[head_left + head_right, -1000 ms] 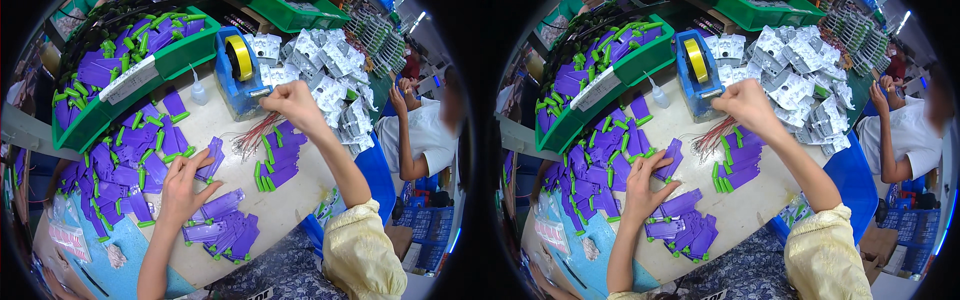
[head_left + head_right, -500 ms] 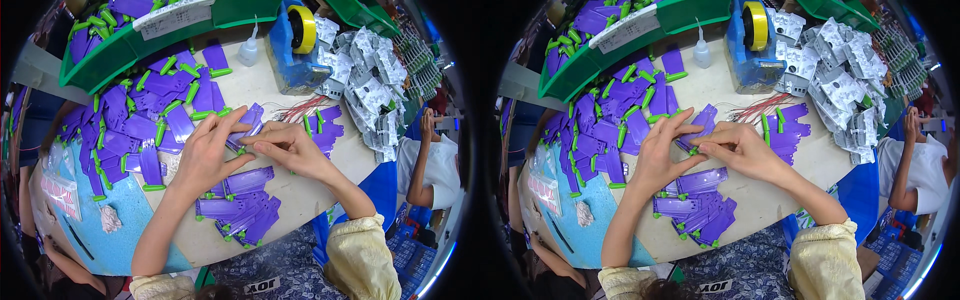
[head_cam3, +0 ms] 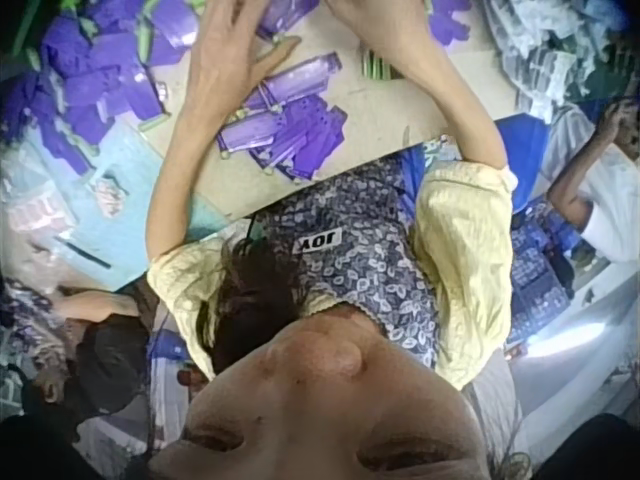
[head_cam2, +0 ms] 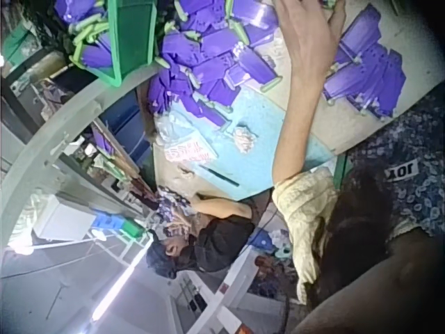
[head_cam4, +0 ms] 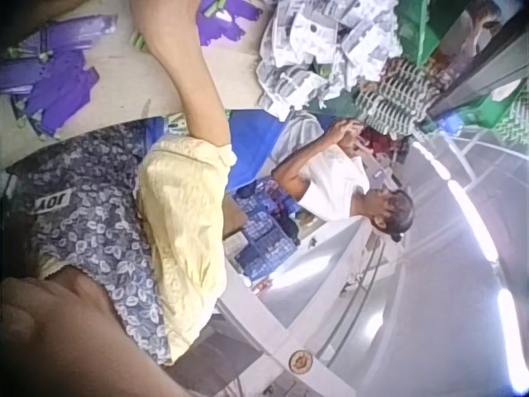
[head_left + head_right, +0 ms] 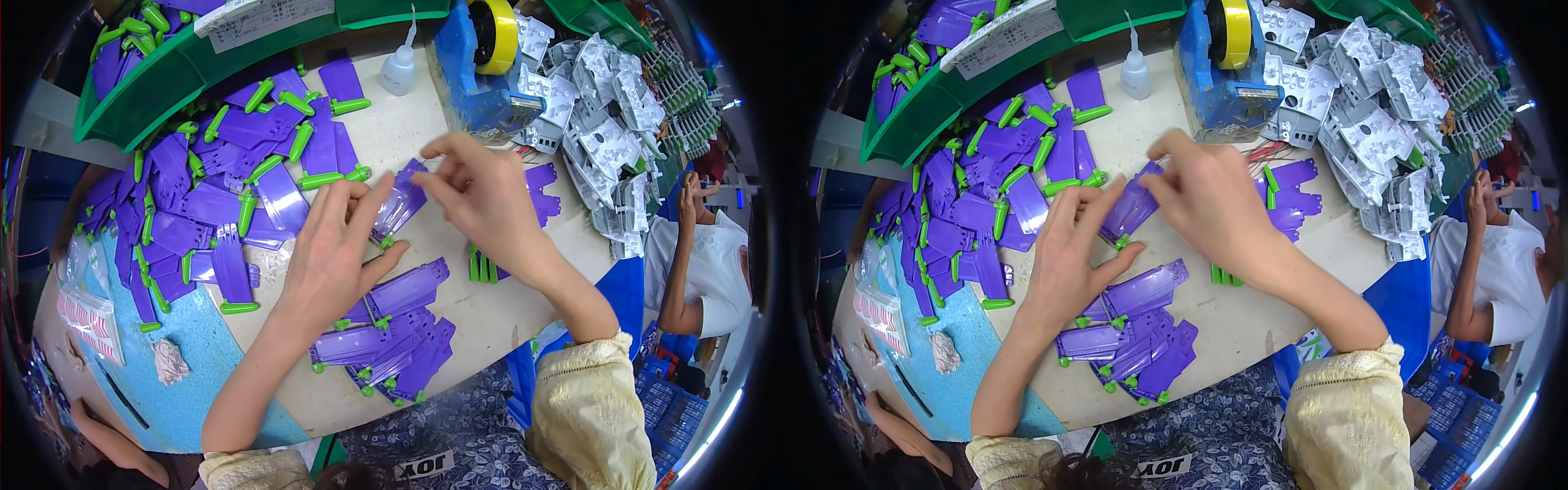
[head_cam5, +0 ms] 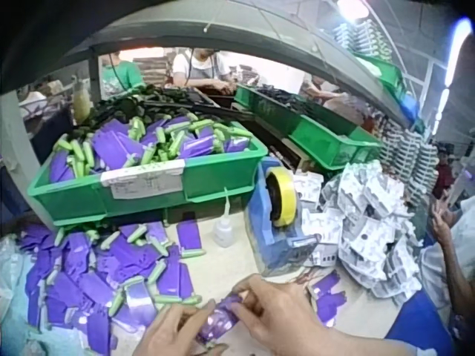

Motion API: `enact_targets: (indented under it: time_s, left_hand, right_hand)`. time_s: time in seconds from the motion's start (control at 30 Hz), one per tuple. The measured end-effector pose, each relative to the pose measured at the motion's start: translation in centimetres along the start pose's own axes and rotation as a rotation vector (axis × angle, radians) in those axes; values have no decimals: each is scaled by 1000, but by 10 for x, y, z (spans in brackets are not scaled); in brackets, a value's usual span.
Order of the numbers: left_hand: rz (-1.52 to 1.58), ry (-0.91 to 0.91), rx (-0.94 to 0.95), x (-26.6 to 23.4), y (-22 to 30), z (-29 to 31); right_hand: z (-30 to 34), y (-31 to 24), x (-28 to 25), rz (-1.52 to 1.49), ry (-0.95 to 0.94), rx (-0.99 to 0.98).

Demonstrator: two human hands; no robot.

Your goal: The person assembles purple and green plastic components at a workbench. They pick up purple plastic pieces and green cylindrical parts, inserting the green parts into the purple pieces. The person then uses a small bottle to apply a liquid substance to the assembled units and places them on the table.

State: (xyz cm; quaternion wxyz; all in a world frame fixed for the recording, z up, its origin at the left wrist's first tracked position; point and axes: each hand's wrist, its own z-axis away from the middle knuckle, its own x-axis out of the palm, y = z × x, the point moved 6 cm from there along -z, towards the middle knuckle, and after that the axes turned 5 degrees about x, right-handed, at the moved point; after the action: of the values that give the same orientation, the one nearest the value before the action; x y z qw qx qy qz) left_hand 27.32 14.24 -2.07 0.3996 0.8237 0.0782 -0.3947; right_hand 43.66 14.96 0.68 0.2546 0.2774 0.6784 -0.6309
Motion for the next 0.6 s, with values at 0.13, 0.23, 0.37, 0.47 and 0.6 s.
enact_targets:
  time_s: [0.13,0.23,0.37,0.47,0.6]
  left_hand:
    - [129,104,27,1,-7,3]
    - [181,120,-15,4,-11,7]
    - [27,113,2,-16,-2,3]
    - [-48,28,182,-55,29,18]
    - [44,-190,129,-19,35,42]
  right_hand:
    - [-27,-1,35,-6,-524,194]
    - [-23,-14,48,-142,-716,337]
    - [-5,-12,14,-98,-318,229]
    - [16,6,-42,-33,87,59]
    - [22,24,-41,147,115,-122]
